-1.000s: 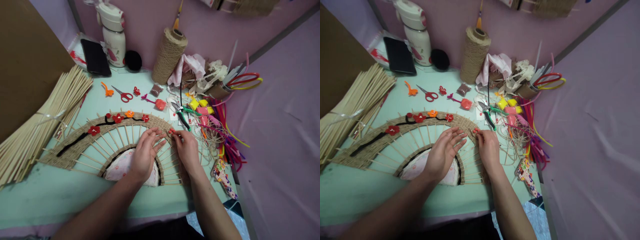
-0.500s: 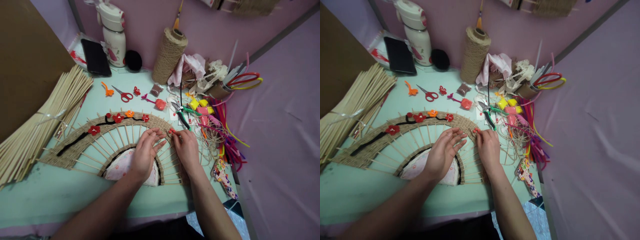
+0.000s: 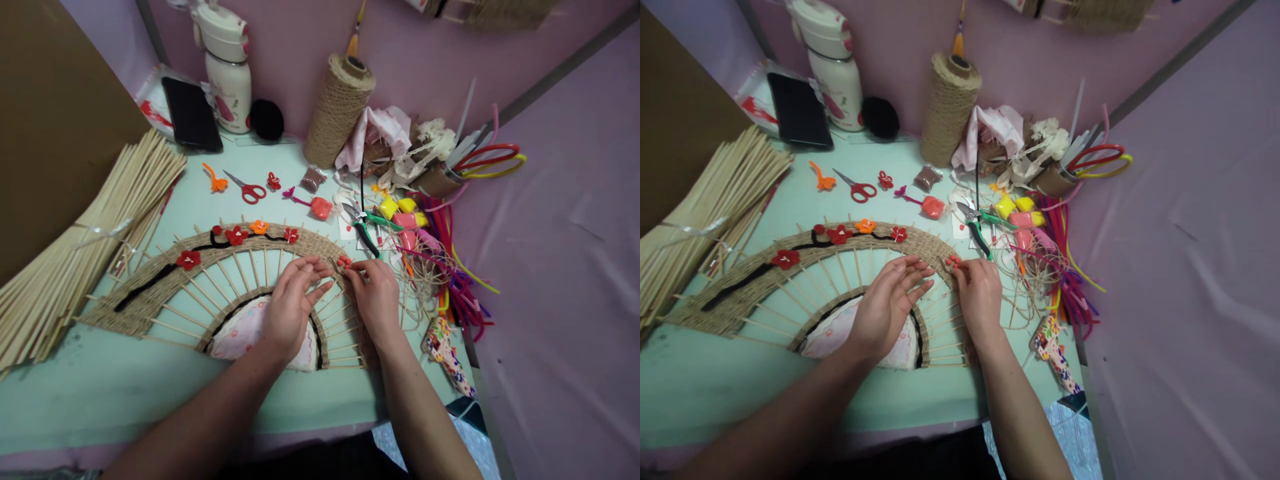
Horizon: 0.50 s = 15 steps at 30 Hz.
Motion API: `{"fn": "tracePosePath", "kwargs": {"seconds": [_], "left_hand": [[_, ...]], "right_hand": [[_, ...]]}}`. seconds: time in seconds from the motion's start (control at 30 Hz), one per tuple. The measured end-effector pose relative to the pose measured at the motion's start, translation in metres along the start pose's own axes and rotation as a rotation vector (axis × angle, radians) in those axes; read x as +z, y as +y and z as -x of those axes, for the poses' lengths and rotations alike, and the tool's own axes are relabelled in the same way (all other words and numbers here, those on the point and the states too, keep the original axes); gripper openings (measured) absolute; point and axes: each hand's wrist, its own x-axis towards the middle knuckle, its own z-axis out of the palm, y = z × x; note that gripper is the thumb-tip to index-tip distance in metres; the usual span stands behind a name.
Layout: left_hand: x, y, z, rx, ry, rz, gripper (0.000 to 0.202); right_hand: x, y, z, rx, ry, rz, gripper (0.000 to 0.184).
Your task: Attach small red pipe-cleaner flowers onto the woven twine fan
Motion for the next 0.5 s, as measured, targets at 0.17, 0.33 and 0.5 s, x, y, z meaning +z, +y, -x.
{"fn": "tracePosePath", "kwargs": {"seconds": [0.17,0.33,0.5], "left_hand": [[0.001,0.000,0.000,0.006,0.003,-0.001,0.020],[0.000,0.000,0.000,-0.001,0.006,-0.002,0.020],[0.000,0.000,0.000,-0.001,0.005,-0.014,0.022]], "right_hand": [[-0.011,-0.002,0.002,-0.017,0.036,-0.004,0.018],[-0.024,-0.009,0.016,-0.121,-0.011,0.106,0.025],[-0.022,-0.008,0.026,-0.151,-0.073,0.202,0.032]]}}
